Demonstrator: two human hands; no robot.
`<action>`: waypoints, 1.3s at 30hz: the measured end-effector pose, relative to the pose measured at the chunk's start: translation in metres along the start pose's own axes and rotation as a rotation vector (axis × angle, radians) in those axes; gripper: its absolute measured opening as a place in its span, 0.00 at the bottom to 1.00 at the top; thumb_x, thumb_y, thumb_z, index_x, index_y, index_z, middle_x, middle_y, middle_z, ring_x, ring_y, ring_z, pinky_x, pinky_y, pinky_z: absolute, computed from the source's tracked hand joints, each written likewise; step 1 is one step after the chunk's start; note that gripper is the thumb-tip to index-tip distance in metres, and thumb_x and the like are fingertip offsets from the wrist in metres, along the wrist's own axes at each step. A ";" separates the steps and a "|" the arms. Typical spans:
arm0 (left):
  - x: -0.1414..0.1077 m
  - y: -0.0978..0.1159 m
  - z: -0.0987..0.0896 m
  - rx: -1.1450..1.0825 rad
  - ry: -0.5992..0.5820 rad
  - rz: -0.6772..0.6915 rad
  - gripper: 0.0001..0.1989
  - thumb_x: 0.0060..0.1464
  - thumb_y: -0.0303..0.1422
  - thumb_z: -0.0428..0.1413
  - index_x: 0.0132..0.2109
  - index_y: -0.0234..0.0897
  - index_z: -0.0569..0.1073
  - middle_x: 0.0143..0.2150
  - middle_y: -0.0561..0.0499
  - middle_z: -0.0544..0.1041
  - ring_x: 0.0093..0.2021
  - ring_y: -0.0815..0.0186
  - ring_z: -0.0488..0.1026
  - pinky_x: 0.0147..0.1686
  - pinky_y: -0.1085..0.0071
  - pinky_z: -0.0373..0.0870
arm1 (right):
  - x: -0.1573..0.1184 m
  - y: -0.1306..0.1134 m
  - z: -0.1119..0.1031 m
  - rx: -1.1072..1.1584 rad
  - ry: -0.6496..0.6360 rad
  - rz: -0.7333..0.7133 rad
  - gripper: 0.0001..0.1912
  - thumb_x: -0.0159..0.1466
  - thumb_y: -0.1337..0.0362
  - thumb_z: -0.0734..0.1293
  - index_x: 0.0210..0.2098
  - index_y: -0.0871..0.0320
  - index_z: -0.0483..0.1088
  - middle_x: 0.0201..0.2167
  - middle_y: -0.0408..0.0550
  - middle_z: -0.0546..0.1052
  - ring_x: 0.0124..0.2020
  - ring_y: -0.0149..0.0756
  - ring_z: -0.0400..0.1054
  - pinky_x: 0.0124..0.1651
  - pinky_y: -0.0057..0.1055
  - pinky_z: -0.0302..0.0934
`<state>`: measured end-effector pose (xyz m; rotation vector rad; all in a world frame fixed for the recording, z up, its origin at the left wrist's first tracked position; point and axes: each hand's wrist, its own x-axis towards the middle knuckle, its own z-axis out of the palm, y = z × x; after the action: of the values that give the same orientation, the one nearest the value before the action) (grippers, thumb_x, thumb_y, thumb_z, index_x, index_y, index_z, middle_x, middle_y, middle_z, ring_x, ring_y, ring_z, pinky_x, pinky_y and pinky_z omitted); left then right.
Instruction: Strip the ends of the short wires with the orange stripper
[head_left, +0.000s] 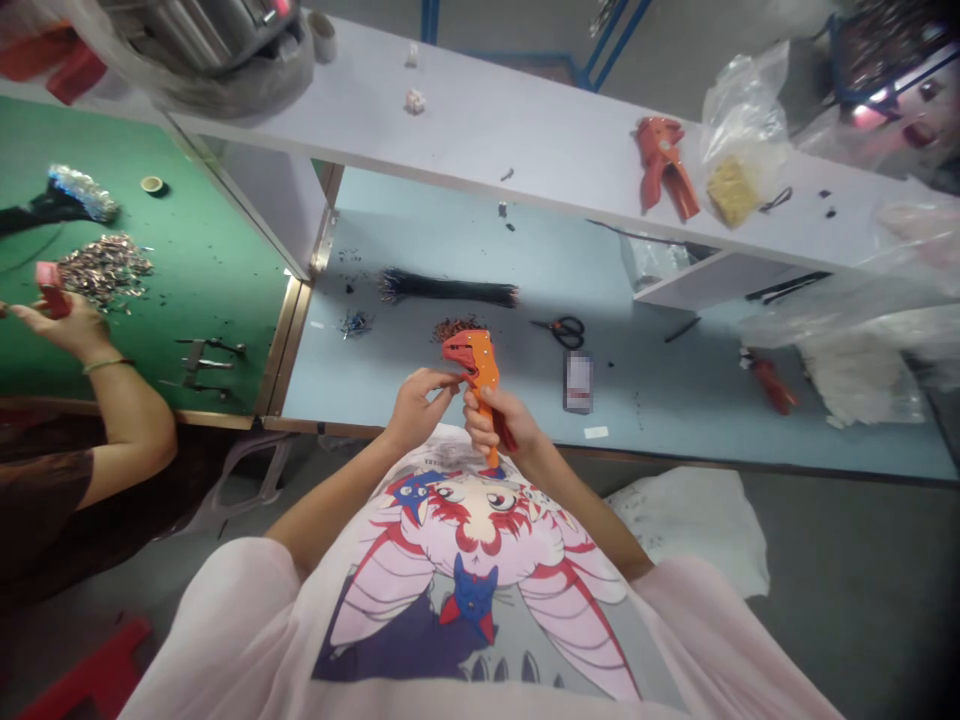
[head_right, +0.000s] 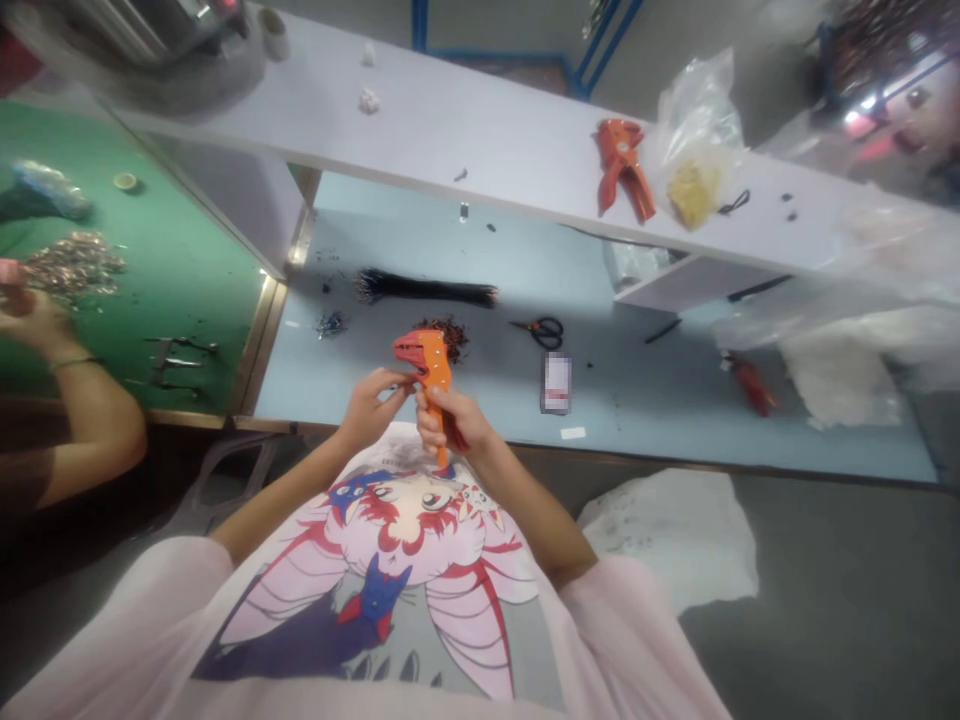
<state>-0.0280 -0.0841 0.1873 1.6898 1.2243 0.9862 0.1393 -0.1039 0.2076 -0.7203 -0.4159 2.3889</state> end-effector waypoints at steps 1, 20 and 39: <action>0.004 -0.005 0.004 0.017 -0.016 -0.052 0.08 0.55 0.30 0.52 0.39 0.39 0.76 0.36 0.50 0.78 0.39 0.66 0.73 0.44 0.68 0.67 | 0.005 -0.001 -0.006 0.016 0.041 -0.001 0.13 0.64 0.54 0.59 0.30 0.57 0.60 0.14 0.33 0.56 0.11 0.22 0.46 0.15 0.21 0.56; -0.014 -0.144 0.000 0.002 -0.019 -0.734 0.05 0.43 0.32 0.56 0.28 0.33 0.72 0.23 0.50 0.74 0.27 0.67 0.69 0.31 0.71 0.65 | 0.014 0.030 -0.112 -0.317 0.763 -0.151 0.11 0.52 0.64 0.70 0.31 0.59 0.63 0.20 0.39 0.70 0.19 0.28 0.64 0.23 0.25 0.60; 0.000 0.001 -0.031 0.042 0.138 -0.044 0.07 0.54 0.32 0.53 0.36 0.37 0.75 0.34 0.51 0.76 0.37 0.67 0.71 0.41 0.69 0.66 | -0.028 -0.001 -0.002 -0.509 0.264 -0.126 0.19 0.60 0.54 0.65 0.45 0.60 0.65 0.37 0.50 0.71 0.37 0.36 0.68 0.40 0.35 0.64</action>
<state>-0.0559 -0.0788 0.1995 1.6426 1.3747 1.0717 0.1598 -0.1200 0.2171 -1.1780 -0.9408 2.0437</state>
